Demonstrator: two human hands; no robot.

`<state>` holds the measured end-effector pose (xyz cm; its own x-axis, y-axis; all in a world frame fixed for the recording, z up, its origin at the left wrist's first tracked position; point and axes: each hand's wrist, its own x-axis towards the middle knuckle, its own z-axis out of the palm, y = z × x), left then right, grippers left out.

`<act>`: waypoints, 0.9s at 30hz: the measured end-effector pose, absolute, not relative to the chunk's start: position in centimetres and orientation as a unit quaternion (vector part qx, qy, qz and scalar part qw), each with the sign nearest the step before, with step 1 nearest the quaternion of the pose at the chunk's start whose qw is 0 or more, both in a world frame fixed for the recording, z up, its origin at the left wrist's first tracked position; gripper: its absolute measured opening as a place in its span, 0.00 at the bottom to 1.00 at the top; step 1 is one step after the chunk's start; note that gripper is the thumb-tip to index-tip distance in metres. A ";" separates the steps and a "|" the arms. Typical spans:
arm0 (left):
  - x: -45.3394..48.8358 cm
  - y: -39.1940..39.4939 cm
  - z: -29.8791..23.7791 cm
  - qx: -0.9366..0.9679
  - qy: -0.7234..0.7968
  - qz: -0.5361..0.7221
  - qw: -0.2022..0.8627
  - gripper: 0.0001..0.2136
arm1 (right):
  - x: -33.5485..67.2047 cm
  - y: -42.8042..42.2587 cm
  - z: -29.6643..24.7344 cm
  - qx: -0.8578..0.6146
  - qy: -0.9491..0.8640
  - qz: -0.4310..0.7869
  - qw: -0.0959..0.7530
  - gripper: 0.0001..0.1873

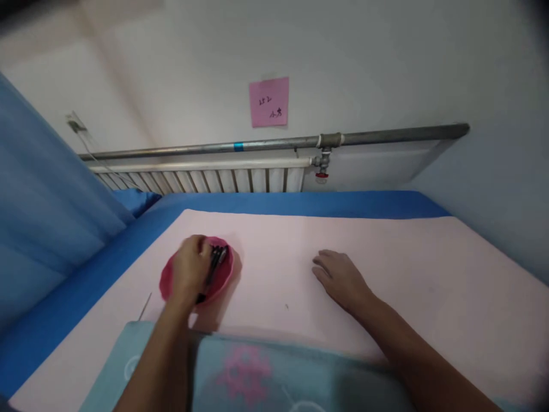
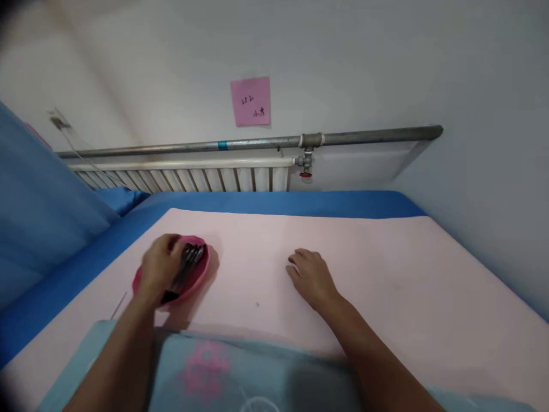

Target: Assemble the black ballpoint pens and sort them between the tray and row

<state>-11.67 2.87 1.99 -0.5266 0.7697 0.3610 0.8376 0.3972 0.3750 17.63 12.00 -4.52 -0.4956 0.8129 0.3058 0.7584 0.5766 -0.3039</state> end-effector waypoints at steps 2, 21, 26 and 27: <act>-13.6 2.3 1.7 -0.423 -0.885 -0.180 0.069 0.18 | 17.7 11.6 -4.3 -0.455 -0.863 0.061 0.209 0.12; -14.5 5.2 -0.3 -0.468 -0.876 -0.071 0.088 0.20 | 17.6 12.1 -4.0 -0.450 -0.877 0.048 0.162 0.11; -14.7 5.8 -0.4 -0.476 -0.874 -0.051 0.087 0.19 | 17.6 12.5 -4.6 -0.433 -0.884 0.032 0.174 0.13; -14.7 5.9 -0.4 -0.475 -0.874 -0.050 0.087 0.19 | 17.6 12.6 -4.6 -0.434 -0.883 0.032 0.177 0.13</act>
<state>-14.68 5.91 -0.39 -0.5340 0.8218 0.1987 0.8390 0.5441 0.0046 17.64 12.59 -4.65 -0.5609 0.7770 0.2857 0.7545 0.6218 -0.2100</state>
